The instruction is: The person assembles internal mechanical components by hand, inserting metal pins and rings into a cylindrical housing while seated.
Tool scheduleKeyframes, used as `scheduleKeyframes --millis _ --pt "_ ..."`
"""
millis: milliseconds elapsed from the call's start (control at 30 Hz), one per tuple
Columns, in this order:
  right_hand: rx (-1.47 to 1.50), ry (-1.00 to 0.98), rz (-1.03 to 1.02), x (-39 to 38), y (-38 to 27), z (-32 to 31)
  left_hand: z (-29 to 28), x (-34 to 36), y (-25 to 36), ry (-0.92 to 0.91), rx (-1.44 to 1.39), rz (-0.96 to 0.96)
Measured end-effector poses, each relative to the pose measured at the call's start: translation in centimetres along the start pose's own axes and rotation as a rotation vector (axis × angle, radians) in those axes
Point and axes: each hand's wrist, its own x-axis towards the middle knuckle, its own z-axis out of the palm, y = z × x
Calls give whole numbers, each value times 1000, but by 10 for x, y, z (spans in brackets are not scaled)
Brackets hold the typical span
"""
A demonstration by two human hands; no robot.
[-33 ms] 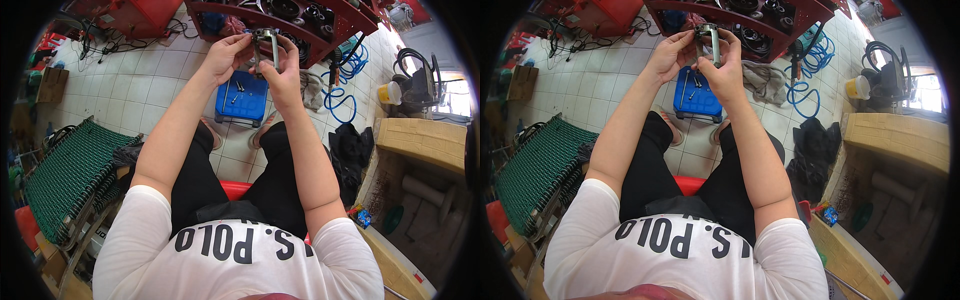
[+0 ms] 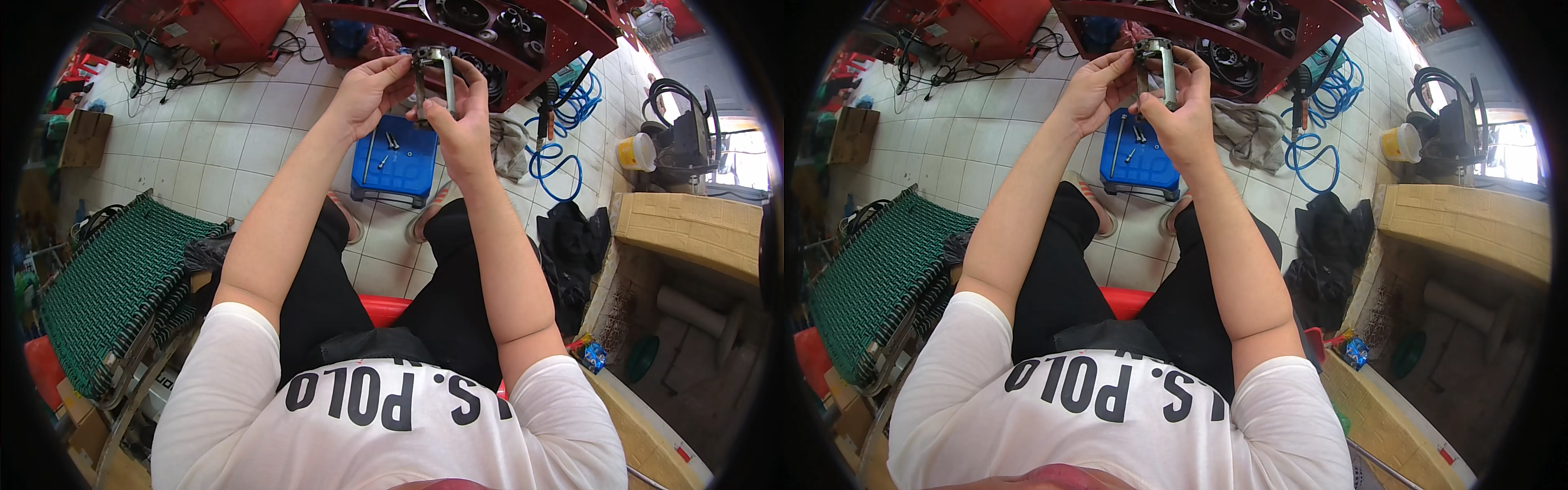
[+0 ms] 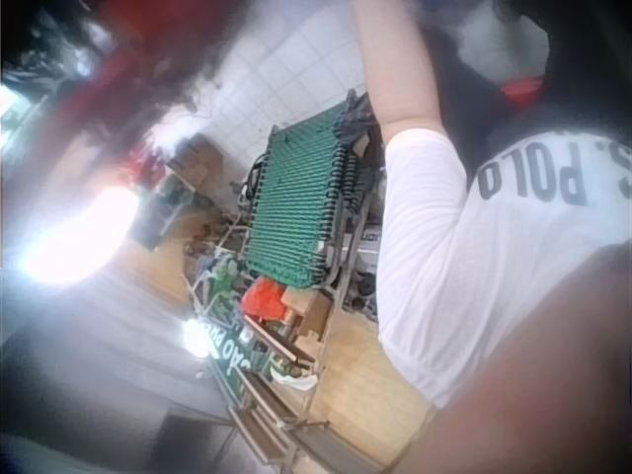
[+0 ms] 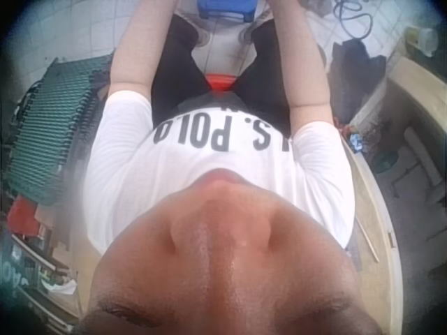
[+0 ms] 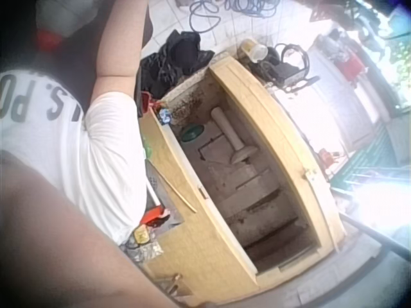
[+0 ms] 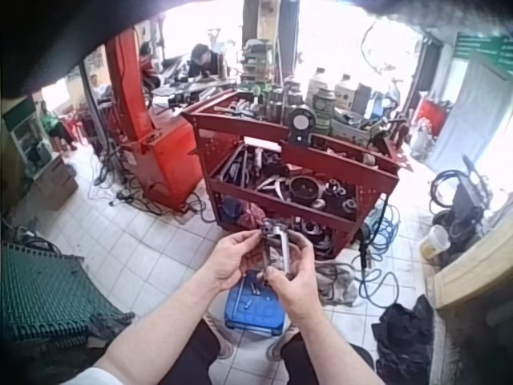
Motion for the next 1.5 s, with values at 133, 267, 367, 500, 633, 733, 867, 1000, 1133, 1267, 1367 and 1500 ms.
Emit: scheduleKeyframes --millis 133,267,367,500,633,733,867,1000,1133,1267,1367,1500 --pt "22 0 -1 0 1 0 1 -1 0 0 0 4" --pt "18 -8 -4 1 1 0 0 -1 1 -5 5 3" --pt "42 -10 9 1 -2 0 0 -1 0 -8 16 4" --pt "81 1 45 1 -1 -1 1 0 -2 39 98 -4" --pt "100 3 59 0 0 0 0 1 -1 54 134 -19" --pt "131 17 71 0 -2 1 5 -1 -2 33 50 40" --pt "139 28 71 1 -4 0 4 0 -2 -7 86 65" --pt "150 20 75 0 -3 -1 4 -1 -6 32 151 67" --pt "148 13 72 0 -1 1 1 0 -5 16 214 -9" --pt "124 8 77 0 0 0 7 -1 -4 70 191 -40" --pt "127 13 72 1 0 -1 3 -1 -2 -8 142 -10" --pt "144 8 91 1 0 2 -9 2 -7 -56 234 34"
